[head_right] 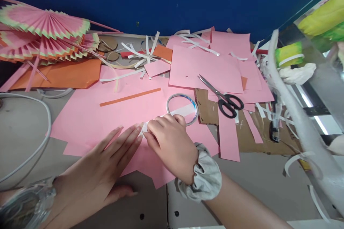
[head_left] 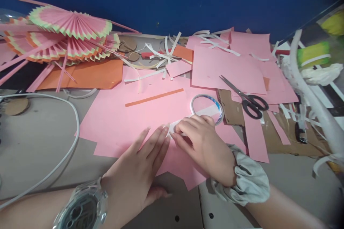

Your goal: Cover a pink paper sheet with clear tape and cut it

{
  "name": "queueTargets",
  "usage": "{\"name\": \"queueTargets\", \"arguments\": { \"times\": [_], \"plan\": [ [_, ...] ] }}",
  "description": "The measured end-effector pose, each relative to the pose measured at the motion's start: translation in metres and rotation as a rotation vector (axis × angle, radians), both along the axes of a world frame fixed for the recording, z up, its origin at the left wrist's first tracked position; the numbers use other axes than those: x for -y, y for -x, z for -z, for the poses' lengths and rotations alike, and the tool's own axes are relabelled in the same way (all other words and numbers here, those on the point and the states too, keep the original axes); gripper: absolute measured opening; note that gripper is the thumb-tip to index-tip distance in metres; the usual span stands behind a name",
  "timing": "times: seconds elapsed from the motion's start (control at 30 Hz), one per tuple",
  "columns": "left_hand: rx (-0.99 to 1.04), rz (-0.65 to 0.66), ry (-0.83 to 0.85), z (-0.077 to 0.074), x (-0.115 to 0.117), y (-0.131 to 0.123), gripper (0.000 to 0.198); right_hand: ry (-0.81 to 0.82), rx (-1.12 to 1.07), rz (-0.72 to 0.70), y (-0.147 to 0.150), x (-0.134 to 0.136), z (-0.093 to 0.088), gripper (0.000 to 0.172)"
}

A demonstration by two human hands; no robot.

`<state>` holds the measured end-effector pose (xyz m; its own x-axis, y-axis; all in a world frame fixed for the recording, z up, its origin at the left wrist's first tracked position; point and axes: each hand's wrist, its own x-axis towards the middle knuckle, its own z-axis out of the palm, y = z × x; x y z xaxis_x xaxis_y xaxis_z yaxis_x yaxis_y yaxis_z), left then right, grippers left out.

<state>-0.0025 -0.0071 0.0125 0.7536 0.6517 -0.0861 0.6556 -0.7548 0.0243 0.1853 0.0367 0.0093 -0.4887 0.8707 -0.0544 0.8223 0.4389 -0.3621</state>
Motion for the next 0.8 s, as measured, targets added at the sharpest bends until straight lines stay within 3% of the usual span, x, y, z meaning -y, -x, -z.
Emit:
{"name": "queueTargets", "arguments": {
  "times": [0.23, 0.37, 0.63, 0.8],
  "plan": [
    [-0.047, 0.005, -0.031, -0.003, 0.003, 0.001, 0.095, 0.009, 0.012, -0.003, 0.000, 0.000, -0.001, 0.022],
    [-0.030, -0.055, -0.075, -0.008, 0.008, 0.000, 0.095, 0.023, 0.017, -0.001, 0.002, 0.000, -0.003, 0.022],
    [0.025, -0.035, 0.042, 0.006, 0.000, -0.001, 0.095, -0.020, 0.000, -0.041, -0.001, -0.001, -0.001, 0.019],
    [-0.008, -0.010, 0.020, 0.004, 0.000, -0.002, 0.097, -0.038, 0.016, -0.072, -0.004, -0.002, -0.001, 0.019]
  ]
}}
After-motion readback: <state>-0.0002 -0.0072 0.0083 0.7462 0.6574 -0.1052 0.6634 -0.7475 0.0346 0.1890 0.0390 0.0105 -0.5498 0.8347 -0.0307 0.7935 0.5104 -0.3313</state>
